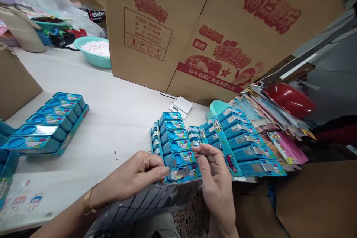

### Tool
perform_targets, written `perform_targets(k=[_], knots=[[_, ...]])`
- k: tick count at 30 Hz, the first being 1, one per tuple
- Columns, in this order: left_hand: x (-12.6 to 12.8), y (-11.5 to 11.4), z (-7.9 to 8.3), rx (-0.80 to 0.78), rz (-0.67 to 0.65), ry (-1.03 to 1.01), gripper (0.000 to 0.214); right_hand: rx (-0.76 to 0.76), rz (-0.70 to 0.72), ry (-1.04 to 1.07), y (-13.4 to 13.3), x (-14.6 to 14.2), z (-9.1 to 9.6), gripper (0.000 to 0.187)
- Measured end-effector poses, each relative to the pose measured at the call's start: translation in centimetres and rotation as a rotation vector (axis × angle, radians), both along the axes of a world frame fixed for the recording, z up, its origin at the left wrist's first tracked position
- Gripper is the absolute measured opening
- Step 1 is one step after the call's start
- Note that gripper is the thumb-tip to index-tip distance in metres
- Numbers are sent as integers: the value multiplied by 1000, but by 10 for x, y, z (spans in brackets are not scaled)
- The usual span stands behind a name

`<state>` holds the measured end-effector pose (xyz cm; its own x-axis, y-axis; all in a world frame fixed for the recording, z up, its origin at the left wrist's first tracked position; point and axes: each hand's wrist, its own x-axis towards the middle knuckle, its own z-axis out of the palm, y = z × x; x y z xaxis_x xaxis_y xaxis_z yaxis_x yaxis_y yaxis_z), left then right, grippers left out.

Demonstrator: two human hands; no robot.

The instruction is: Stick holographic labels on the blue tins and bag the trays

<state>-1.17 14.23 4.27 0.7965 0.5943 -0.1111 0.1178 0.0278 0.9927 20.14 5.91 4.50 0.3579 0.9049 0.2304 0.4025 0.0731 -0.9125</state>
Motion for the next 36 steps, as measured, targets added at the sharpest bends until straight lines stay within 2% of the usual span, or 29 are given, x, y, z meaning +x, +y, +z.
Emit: perform_targets(k=[2,7,10,12,17,22,26,29,32,36], knots=[[-4,-4,9,12,-63,-12,43,-32,110,25,-3,6,7,27],[-15,-13,28,66,-159,-13,42,-207,525,163,-8,8,21,47],[-18,-18,34,80,-164,-9,42,-251,648,317,-6,4,24,56],[-20,-21,37,82,-160,7,43,-265,683,391,-5,2,24,57],[-21,-27,40,75,-147,12,45,-286,569,461,-12,0,25,36],[-15,-23,36,108,-87,49,44,-215,422,326,-17,-2,24,20],[-2,-4,16,155,36,109,44,-91,284,58,-2,-2,18,17],[7,12,-4,135,60,107,45,-68,214,-103,14,2,8,18],[12,21,-17,69,44,84,44,-111,189,-145,25,6,0,18],[15,22,-24,7,19,59,46,-161,176,-124,30,11,-4,18]])
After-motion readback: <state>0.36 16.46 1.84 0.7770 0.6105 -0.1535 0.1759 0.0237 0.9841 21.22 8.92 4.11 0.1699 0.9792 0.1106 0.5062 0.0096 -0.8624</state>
